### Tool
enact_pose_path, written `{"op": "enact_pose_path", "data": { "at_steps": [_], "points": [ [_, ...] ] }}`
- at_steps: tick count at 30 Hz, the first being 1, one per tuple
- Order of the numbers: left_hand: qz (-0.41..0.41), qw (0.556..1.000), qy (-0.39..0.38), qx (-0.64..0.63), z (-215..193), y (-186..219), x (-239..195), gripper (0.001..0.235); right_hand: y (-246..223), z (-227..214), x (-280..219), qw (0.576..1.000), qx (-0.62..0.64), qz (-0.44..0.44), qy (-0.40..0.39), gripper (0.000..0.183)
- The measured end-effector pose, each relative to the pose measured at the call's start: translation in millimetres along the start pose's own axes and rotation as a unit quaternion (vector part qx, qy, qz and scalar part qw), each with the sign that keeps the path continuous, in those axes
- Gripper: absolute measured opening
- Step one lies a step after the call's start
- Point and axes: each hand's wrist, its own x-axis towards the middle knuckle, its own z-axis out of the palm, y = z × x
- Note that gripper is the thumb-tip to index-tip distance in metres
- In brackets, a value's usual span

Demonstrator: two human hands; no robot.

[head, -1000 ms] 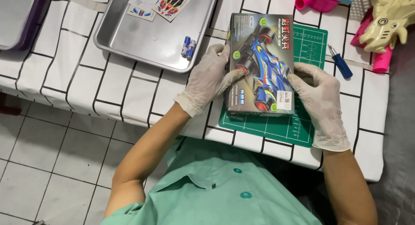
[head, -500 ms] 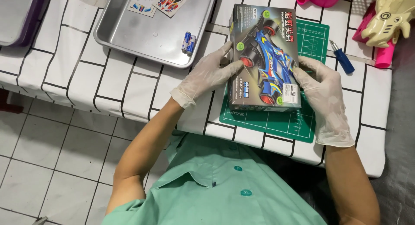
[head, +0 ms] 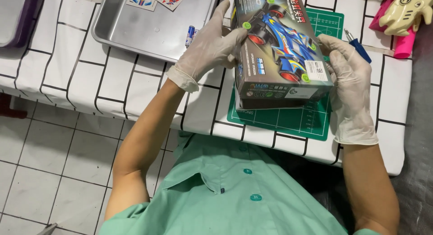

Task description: Assembling a blue toy car using a screwdriver and then placing it into its original packaging box

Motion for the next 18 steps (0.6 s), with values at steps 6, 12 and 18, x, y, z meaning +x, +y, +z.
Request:
{"op": "enact_pose_path", "data": {
  "at_steps": [6,12,18],
  "points": [
    [0.050,0.998,0.015,-0.028,-2.8,9.1,4.0,0.064,-11.2,7.2,-11.8,0.987,-0.020,-0.157,-0.025,0.069],
    [0.016,0.999,0.025,-0.018,-6.3,6.0,12.8,0.064,-8.4,2.9,-8.6,0.927,-0.139,-0.336,-0.092,0.059],
    [0.231,0.960,0.112,0.116,-66.4,-71.6,67.7,0.052,0.4,0.1,-3.8,0.945,-0.108,-0.307,-0.039,0.061]
  ]
}}
